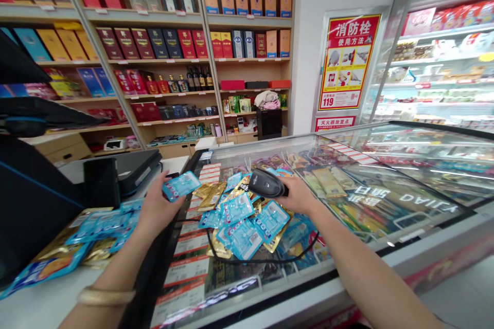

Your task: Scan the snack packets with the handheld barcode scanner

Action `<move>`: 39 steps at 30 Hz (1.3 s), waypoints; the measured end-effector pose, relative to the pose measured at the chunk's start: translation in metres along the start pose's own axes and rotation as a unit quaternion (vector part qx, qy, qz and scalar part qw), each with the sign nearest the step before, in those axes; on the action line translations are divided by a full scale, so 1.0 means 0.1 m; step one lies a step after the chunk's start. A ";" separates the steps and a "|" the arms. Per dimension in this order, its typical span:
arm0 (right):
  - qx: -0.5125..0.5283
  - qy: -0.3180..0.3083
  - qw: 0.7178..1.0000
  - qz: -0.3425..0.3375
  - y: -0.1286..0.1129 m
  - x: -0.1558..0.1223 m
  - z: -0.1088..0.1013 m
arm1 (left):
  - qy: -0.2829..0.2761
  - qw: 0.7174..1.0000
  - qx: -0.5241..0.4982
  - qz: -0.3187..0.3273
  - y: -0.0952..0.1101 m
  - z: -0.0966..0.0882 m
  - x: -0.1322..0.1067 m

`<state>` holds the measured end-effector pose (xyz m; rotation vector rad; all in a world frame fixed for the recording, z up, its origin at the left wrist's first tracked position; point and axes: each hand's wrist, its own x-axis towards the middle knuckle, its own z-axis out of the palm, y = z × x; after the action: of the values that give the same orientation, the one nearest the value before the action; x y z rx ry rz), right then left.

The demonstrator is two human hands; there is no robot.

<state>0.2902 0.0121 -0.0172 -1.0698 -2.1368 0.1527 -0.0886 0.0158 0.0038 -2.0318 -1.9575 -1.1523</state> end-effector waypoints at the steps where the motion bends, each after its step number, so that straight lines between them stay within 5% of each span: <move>1: 0.000 0.000 1.000 -0.003 0.00 0.00 0.01 | 0.002 0.999 -0.044 0.022 0.09 0.06 -0.05; 8: -0.010 -0.006 1.000 -0.013 -0.01 0.01 0.04 | -0.014 0.985 -0.150 0.088 0.51 0.24 -0.22; 39: -0.062 -0.076 0.994 -0.051 -0.16 0.00 0.06 | -0.090 0.977 -0.160 0.105 0.59 0.30 -0.46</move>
<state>0.2755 0.0028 -0.0150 -1.0439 -2.3601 0.0557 -0.0181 -0.0156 -0.0189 -2.5130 -1.6581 -1.3466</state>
